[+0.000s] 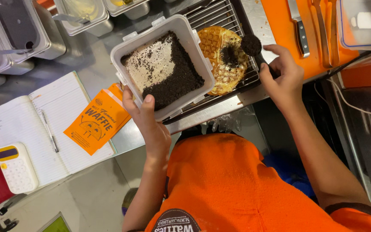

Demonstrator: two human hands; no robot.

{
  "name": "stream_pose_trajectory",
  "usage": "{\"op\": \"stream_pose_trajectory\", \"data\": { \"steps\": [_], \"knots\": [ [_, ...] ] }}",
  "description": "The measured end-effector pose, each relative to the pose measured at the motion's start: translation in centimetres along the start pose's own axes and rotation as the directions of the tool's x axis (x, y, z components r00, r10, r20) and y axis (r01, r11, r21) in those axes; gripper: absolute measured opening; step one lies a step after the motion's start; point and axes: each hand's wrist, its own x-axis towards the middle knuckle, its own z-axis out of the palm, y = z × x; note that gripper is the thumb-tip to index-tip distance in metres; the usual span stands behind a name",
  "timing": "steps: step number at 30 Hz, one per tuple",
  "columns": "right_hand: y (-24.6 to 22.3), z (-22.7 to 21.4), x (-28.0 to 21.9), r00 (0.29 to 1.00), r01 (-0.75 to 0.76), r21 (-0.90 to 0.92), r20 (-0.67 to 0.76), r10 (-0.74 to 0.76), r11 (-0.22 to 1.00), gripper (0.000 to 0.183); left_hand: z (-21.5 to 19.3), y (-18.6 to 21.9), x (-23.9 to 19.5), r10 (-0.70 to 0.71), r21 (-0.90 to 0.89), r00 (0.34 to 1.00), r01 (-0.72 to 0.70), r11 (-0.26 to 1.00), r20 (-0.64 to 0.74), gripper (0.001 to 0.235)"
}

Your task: The person spreads a dark crumbly topping onto two waffles using a spoon. They then fold the waffles in half and wrap each one in an orange paper sleeve. The person wears disposable gloves during the process.

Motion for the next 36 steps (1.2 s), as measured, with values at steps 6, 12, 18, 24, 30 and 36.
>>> {"op": "stream_pose_trajectory", "data": {
  "steps": [6,12,18,24,30,36],
  "knots": [
    [0.7,0.0,1.0,1.0,0.027,-0.013,-0.004,-0.027,1.0,0.039,0.2,-0.1,0.2,-0.001,0.049,1.0,0.002,0.999,-0.012,0.077],
    [0.9,1.1,3.1,0.983,0.184,-0.103,0.018,-0.183,0.978,0.039,0.3,0.1,0.2,-0.042,0.038,0.999,0.043,0.998,-0.015,0.079],
    [1.2,1.6,4.6,0.976,0.216,-0.157,0.016,-0.216,0.964,0.041,0.2,0.2,0.3,-0.002,0.038,1.0,0.002,0.999,-0.013,0.077],
    [2.3,1.0,5.0,0.971,0.236,-0.19,0.004,-0.24,0.953,0.04,-0.2,-0.1,0.4,0.018,0.035,1.0,-0.018,0.999,-0.021,0.076],
    [3.4,0.1,3.4,0.977,0.196,-0.166,-0.047,-0.206,0.966,0.036,-0.4,-0.5,0.2,0.005,0.036,1.0,-0.004,0.999,-0.029,0.075],
    [1.7,-0.2,0.1,0.983,0.155,-0.262,-0.056,-0.175,0.953,0.031,0.0,-0.4,-0.3,-0.011,0.024,1.0,0.011,1.0,-0.005,0.075]
  ]
}}
